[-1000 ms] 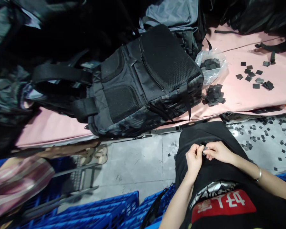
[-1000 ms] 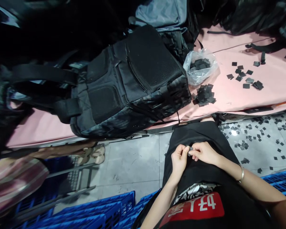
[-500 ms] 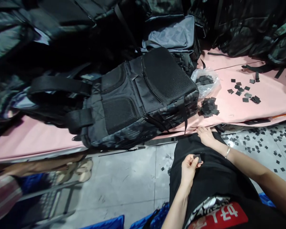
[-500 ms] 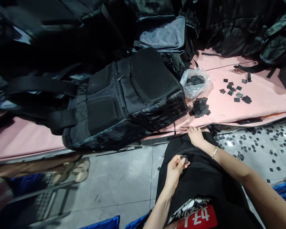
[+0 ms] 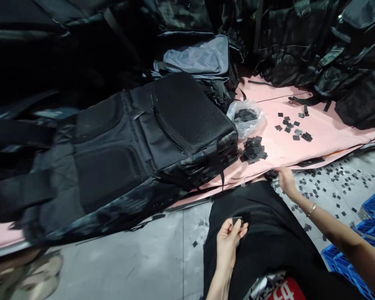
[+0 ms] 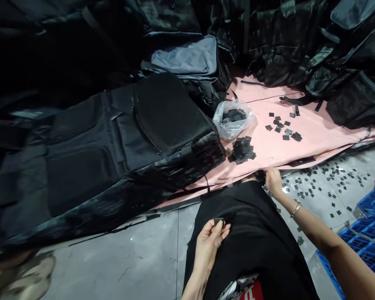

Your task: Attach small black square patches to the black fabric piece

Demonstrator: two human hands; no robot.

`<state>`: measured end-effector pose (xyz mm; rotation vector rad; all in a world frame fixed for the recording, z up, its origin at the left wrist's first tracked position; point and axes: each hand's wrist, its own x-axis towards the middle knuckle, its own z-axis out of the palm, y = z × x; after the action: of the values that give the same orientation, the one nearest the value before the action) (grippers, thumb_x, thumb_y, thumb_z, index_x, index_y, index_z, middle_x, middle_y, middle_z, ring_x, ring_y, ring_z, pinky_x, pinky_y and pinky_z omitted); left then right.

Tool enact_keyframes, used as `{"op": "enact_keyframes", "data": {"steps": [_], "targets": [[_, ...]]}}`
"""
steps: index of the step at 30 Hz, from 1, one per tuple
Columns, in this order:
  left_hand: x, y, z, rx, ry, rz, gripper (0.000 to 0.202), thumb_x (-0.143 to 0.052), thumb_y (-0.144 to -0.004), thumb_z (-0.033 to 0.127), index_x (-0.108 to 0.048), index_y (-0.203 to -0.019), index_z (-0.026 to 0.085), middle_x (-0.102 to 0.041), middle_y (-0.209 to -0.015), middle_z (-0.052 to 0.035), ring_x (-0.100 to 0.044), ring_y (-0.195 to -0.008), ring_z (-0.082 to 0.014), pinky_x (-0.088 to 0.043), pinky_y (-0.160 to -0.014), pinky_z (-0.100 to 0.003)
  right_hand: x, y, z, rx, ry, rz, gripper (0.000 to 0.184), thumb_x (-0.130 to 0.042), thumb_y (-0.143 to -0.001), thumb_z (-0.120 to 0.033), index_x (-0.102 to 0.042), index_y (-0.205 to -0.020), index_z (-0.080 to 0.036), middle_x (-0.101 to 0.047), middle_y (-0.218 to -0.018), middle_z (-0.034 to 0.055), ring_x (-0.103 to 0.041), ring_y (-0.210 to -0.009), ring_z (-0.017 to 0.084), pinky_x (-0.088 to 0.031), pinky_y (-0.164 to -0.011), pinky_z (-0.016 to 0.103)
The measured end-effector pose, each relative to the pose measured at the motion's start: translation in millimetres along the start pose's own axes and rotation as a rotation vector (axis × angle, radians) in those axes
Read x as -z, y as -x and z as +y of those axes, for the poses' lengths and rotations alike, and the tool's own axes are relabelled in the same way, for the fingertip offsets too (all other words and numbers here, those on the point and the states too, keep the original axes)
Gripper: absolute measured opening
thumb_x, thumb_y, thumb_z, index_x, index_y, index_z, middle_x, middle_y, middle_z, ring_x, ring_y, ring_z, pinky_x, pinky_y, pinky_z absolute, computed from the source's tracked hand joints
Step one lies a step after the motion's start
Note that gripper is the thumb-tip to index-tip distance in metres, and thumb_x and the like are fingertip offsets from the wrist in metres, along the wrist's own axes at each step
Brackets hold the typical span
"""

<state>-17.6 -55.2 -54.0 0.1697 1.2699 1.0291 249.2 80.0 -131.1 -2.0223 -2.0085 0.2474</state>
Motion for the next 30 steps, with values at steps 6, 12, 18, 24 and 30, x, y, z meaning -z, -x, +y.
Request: {"op": "enact_keyframes", "data": {"steps": [6, 12, 18, 24, 30], "targets": [[-7.1, -0.3, 4.1, 0.025, -0.036, -0.024, 0.029, -0.078, -0.055, 0.029, -0.06, -0.07, 0.013, -0.064, -0.067, -0.0017, -0.062, -0.065, -0.0122, -0.049, -0.062, -0.02, 33.4, -20.2, 86.8, -0.142, 0.112, -0.193, 0.04, -0.039, -0.074, -0.002, -0.064, -0.101, -0.017, -0.065, -0.103, 0.0069, -0.058, -0.096, 0.018, -0.043, -0.086, 0.027], [-8.2, -2.7, 0.6, -0.029, -0.06, 0.051, 0.035, -0.079, -0.053, 0.031, -0.066, -0.08, 0.013, -0.065, -0.066, -0.0022, -0.051, -0.053, -0.0055, -0.043, -0.054, -0.016, 30.6, -37.3, 97.0, -0.24, 0.205, -0.384, 0.028, -0.045, -0.081, -0.013, -0.063, -0.103, -0.013, -0.065, -0.102, 0.0122, -0.06, -0.094, 0.02, -0.044, -0.081, 0.027], [-8.3, -11.8, -7.7, -0.033, -0.083, 0.067, 0.043, -0.08, -0.049, 0.033, -0.066, -0.084, 0.014, -0.064, -0.065, -0.0024, -0.046, -0.048, -0.0042, -0.039, -0.049, -0.016, 27.1, -84.6, 99.7, -0.387, 0.302, -0.523, 0.031, -0.051, -0.086, -0.034, -0.056, -0.106, -0.011, -0.06, -0.104, 0.0098, -0.059, -0.09, 0.018, -0.048, -0.079, 0.037], [-8.4, -12.5, -1.0, -0.003, -0.101, 0.005, 0.034, -0.078, -0.054, 0.032, -0.065, -0.079, 0.013, -0.062, -0.065, -0.0028, -0.045, -0.048, -0.0049, -0.038, -0.049, -0.018, 27.9, -92.5, 94.6, -0.414, 0.32, -0.545, 0.03, -0.055, -0.085, -0.029, -0.055, -0.107, -0.009, -0.057, -0.106, 0.011, -0.058, -0.092, 0.019, -0.049, -0.079, 0.037], [-13.3, -10.8, 5.1, 0.038, -0.103, -0.03, 0.03, -0.078, -0.055, 0.03, -0.065, -0.075, 0.013, -0.061, -0.064, -0.0024, -0.046, -0.05, -0.0056, -0.04, -0.05, -0.019, 38.2, -78.3, 92.9, -0.351, 0.256, -0.493, 0.029, -0.052, -0.086, -0.031, -0.053, -0.111, -0.015, -0.055, -0.112, 0.0083, -0.056, -0.095, 0.019, -0.049, -0.079, 0.037]]}}
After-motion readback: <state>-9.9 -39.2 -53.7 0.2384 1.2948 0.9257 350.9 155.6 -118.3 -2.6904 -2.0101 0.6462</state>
